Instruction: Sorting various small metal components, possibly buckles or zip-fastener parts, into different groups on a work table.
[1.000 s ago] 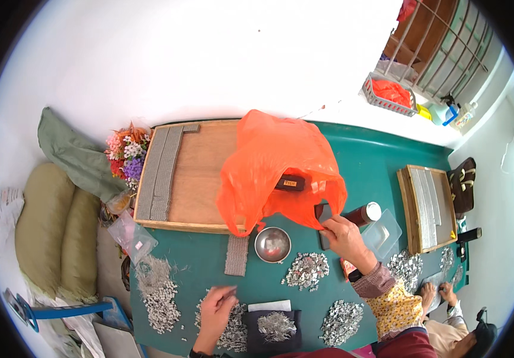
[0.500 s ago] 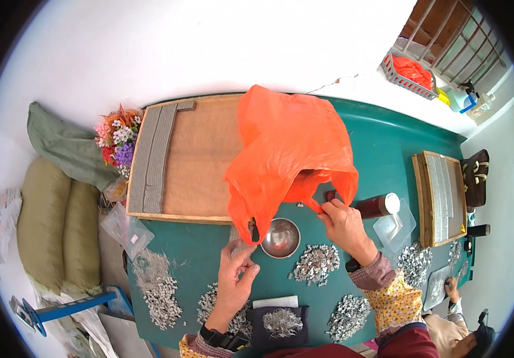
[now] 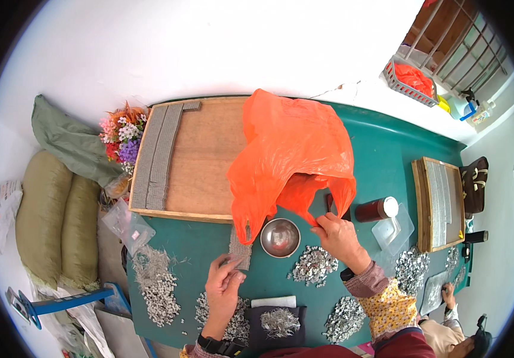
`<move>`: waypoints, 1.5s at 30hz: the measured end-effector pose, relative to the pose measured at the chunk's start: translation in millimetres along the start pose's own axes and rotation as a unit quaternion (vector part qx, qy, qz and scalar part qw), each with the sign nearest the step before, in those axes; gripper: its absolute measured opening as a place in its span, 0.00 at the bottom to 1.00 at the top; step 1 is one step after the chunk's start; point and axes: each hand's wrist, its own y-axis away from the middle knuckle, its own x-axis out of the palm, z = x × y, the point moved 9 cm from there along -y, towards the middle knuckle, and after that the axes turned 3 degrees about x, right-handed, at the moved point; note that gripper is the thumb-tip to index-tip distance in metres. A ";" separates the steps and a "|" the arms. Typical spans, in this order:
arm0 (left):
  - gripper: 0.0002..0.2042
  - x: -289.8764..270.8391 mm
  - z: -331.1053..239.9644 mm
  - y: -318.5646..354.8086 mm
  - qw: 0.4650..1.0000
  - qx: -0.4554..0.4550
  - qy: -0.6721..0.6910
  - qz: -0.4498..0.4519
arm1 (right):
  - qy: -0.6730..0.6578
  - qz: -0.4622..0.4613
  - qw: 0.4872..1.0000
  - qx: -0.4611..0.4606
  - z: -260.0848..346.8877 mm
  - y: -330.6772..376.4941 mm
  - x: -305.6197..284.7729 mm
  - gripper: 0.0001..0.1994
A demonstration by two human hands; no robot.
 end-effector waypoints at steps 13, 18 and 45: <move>0.11 -69.9 30.2 46.0 0.991 -0.057 0.025 -0.116 | 0.042 0.032 0.998 -0.041 25.9 -1.0 7.7 0.11; 0.11 -77.4 37.5 44.9 0.988 -0.064 0.046 -0.134 | 0.044 0.016 0.997 -0.060 41.6 -3.0 4.9 0.08; 0.10 54.0 4.3 -66.9 0.977 0.090 -0.187 0.053 | -0.015 0.076 0.996 0.054 -22.0 43.4 7.6 0.20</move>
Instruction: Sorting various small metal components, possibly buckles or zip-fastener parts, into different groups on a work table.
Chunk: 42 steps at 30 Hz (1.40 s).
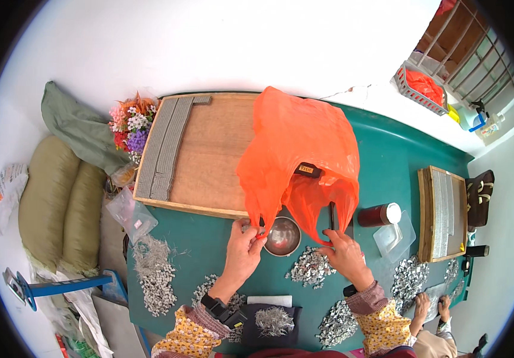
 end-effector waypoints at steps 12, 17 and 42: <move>0.06 -2.0 -47.4 -5.2 0.998 0.043 0.026 -0.026 | -0.054 -0.042 0.995 -0.078 47.6 1.4 -34.6 0.25; 0.06 -6.6 -50.8 -7.6 0.994 0.042 0.089 -0.045 | -0.066 -0.058 0.989 -0.116 59.3 -0.8 -32.9 0.27; 0.10 -1.7 -61.3 5.1 0.994 0.030 0.095 -0.049 | -0.103 -0.053 0.966 -0.229 128.0 -18.7 -12.5 0.39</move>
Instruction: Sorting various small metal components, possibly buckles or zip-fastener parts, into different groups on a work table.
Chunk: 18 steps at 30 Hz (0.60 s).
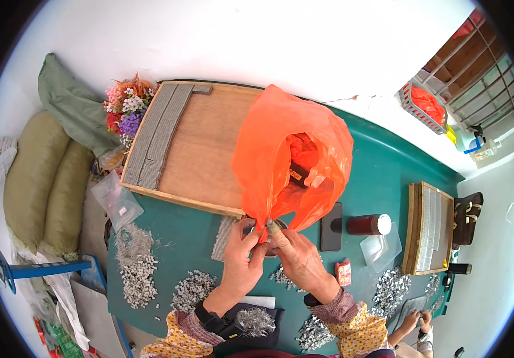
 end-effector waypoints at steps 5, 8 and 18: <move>0.13 2.3 6.8 6.6 0.998 0.038 -0.042 0.010 | -0.006 -0.017 1.000 0.000 5.6 -1.7 -3.1 0.40; 0.11 4.8 7.0 7.8 0.998 0.026 -0.048 0.022 | 0.012 -0.002 1.000 0.015 5.2 -4.3 -2.7 0.41; 0.21 6.1 11.4 5.4 0.997 0.035 -0.062 0.010 | -0.023 -0.033 0.999 0.015 5.0 -9.5 2.6 0.40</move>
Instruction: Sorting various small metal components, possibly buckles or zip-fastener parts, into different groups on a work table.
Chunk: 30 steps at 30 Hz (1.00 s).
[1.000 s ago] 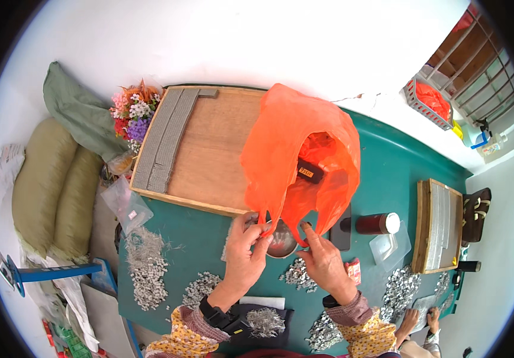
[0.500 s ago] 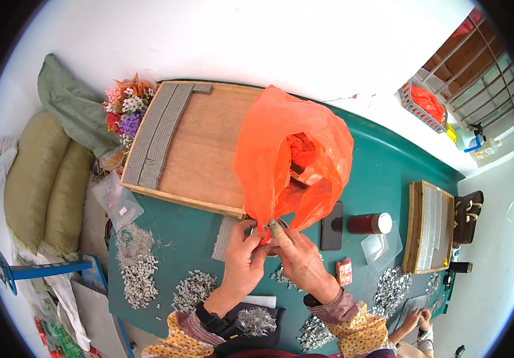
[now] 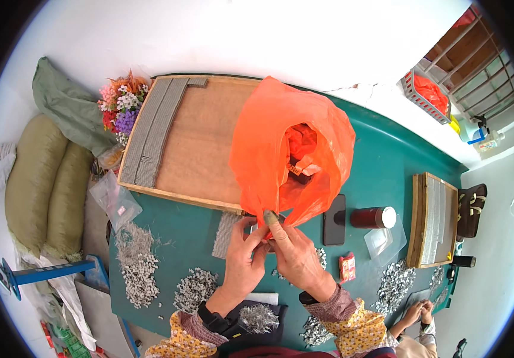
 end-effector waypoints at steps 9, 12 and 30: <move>0.22 3.5 7.2 -4.8 1.000 -0.012 0.002 -0.009 | 0.007 0.005 1.000 0.008 -3.2 -3.2 1.9 0.40; 0.22 2.9 5.2 -4.6 1.000 0.003 -0.009 -0.010 | 0.009 0.013 1.000 0.013 -5.6 -1.6 4.8 0.40; 0.24 -28.7 22.0 8.5 0.993 -0.087 0.046 -0.058 | -0.013 0.023 0.999 0.036 -12.6 3.4 10.6 0.29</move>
